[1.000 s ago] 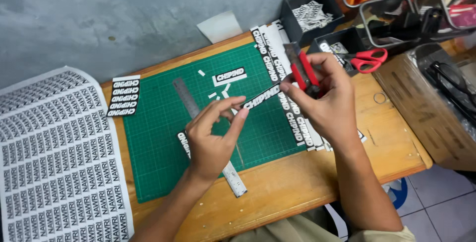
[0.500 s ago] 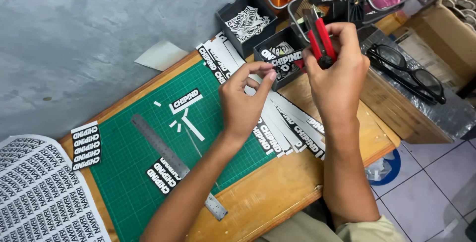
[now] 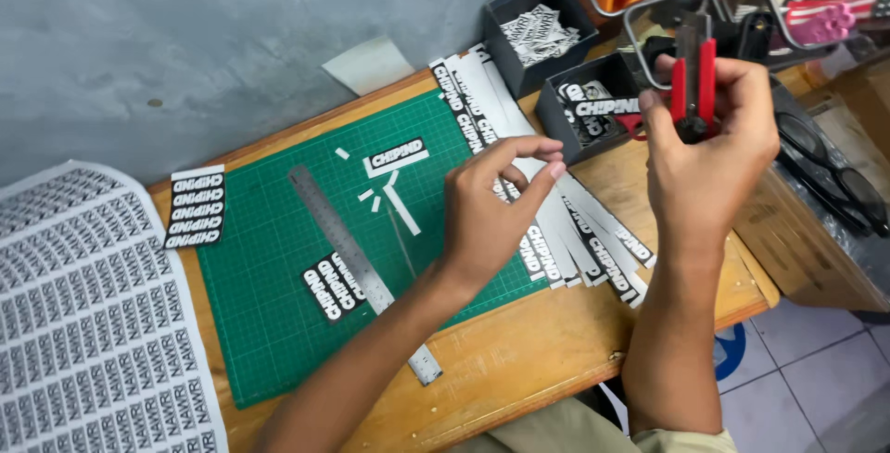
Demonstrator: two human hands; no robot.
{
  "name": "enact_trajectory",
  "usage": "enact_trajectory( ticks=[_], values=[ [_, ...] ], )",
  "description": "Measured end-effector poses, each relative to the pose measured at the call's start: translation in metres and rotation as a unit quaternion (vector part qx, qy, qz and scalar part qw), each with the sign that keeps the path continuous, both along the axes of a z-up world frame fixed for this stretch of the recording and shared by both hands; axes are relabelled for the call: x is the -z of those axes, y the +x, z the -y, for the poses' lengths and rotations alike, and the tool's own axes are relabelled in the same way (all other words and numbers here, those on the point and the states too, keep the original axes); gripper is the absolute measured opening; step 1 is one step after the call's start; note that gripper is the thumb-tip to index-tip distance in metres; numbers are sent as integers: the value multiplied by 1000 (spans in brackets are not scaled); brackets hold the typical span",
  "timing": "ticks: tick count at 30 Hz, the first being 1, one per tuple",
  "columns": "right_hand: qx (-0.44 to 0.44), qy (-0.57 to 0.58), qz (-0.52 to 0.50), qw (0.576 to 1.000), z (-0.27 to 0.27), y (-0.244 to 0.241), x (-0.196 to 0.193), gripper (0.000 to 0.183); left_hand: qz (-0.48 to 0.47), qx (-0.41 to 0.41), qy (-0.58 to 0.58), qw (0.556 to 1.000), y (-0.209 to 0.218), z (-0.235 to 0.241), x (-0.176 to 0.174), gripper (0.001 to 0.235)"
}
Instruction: The person uses a utility knife and a metal ruler to cut individual stickers from a larger sheet on a green cutting mat. They repeatedly align the ruler along the sticker edges and slice through the material to separate them, stacking the finished pieces to the side.
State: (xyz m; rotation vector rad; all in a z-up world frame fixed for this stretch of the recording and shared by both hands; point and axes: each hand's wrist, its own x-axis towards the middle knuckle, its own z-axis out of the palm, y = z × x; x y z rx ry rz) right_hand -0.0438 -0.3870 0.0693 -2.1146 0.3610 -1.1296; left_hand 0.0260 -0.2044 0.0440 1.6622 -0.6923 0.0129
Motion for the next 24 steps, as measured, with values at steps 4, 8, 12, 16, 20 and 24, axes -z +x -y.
enact_trajectory(
  ticks=[4,8,12,16,20,24],
  values=[
    [-75,64,-18,995,-37,6,9,39,15,-29,50,998,-11,-53,-8,15],
    [-170,58,-139,974,-99,10,30,35,100,-45,138,984,-13,-133,-5,16],
    [-239,54,-243,939,-143,7,53,38,175,-110,340,917,-6,-222,19,38],
    [-269,60,-292,916,-155,4,78,38,72,-71,387,916,1,-263,36,65],
    [-268,58,-306,912,-161,8,87,35,62,-54,400,913,1,-265,43,70],
    [-262,56,-306,913,-162,14,93,36,71,-44,391,917,2,-259,47,65]
  ],
)
